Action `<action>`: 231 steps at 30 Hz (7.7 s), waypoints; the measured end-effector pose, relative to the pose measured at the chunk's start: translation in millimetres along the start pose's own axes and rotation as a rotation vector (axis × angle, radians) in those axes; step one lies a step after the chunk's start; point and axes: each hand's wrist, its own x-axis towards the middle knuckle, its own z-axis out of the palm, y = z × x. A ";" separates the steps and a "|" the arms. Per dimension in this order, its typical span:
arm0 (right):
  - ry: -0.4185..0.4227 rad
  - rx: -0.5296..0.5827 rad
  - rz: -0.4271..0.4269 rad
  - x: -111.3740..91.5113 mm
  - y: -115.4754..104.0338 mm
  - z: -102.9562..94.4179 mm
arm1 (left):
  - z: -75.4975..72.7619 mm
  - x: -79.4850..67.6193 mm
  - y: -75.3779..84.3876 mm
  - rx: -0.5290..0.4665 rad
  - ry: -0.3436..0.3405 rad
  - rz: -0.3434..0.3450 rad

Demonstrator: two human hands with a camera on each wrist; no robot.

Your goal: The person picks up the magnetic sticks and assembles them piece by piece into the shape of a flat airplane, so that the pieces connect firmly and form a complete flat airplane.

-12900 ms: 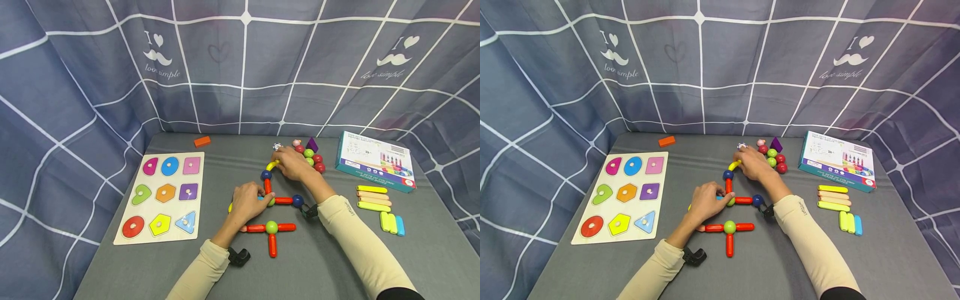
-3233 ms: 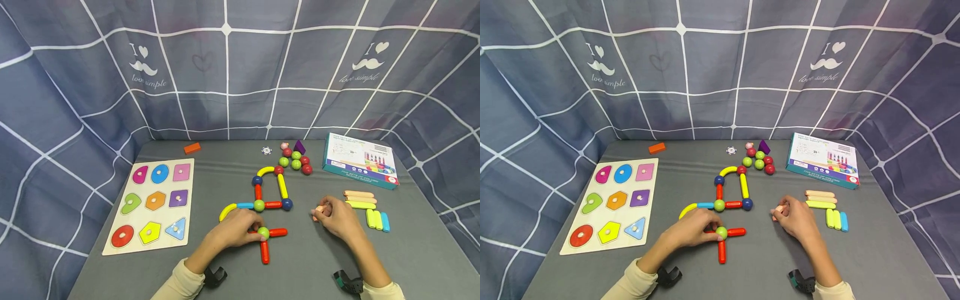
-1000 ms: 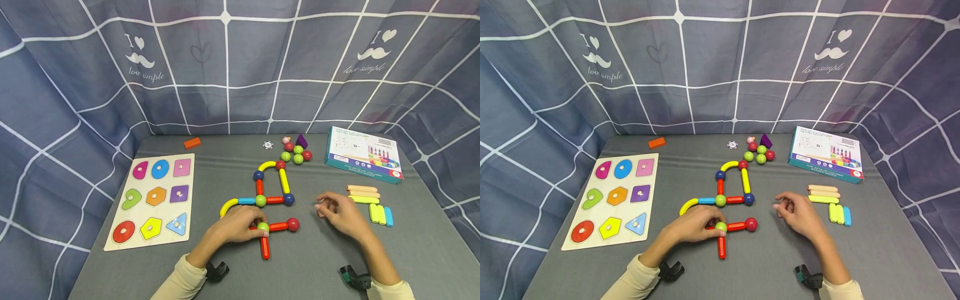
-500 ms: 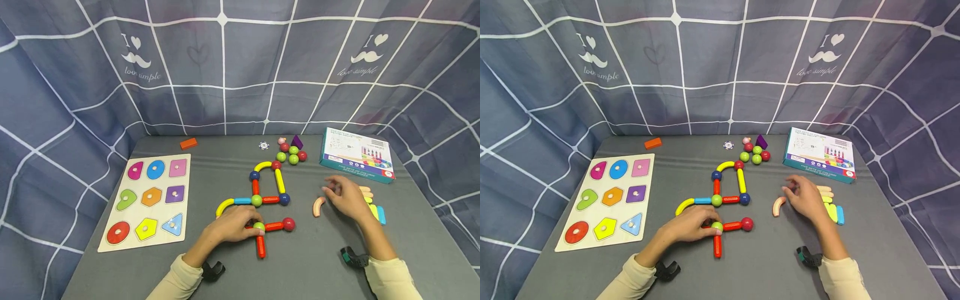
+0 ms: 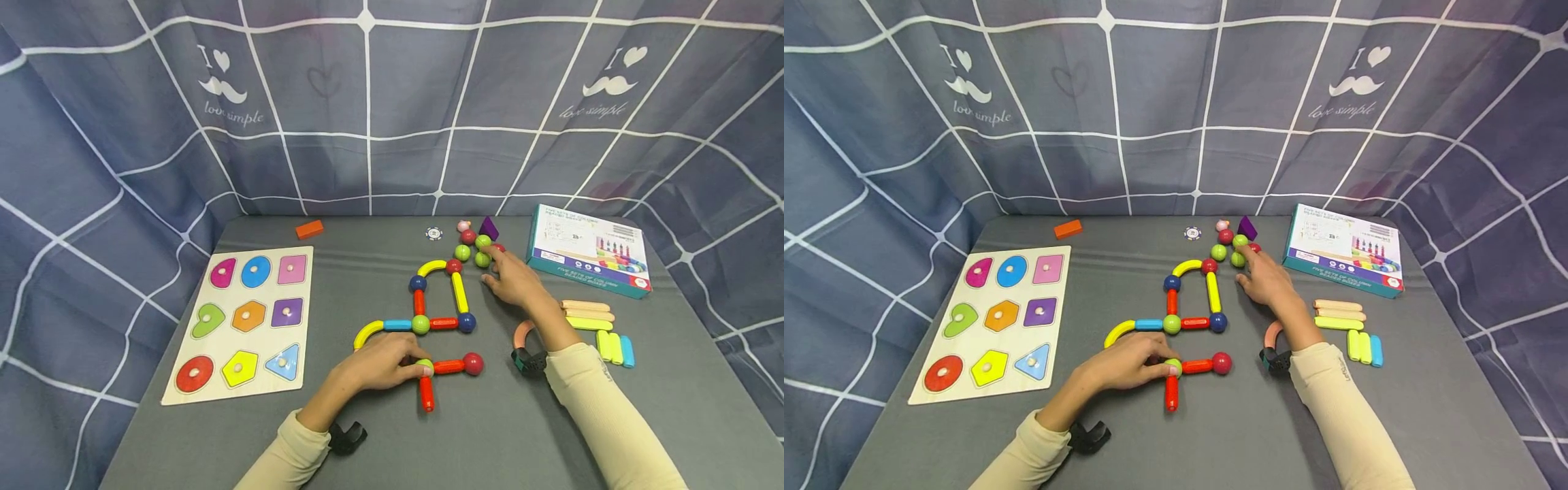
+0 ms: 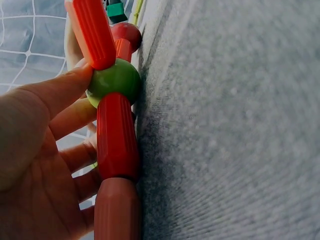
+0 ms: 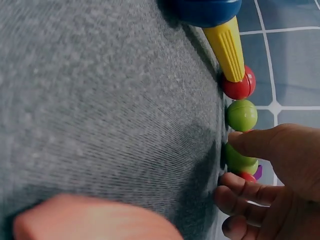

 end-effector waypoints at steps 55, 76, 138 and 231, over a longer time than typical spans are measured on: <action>-0.507 0.727 -0.611 -133.7 -96.6 47.1 | 4.8 -1.0 -4.3 -0.025 0.033 -0.027; 0.214 -0.082 0.132 -134.9 62.1 -23.0 | 4.7 0.0 -1.6 -0.021 0.026 -0.052; 0.027 0.562 -0.022 -118.5 -30.6 19.4 | 10.4 2.1 10.1 -0.006 0.085 -0.044; -0.533 1.007 -0.592 -193.3 -27.1 46.2 | 15.3 67.5 26.2 -0.102 -0.154 0.084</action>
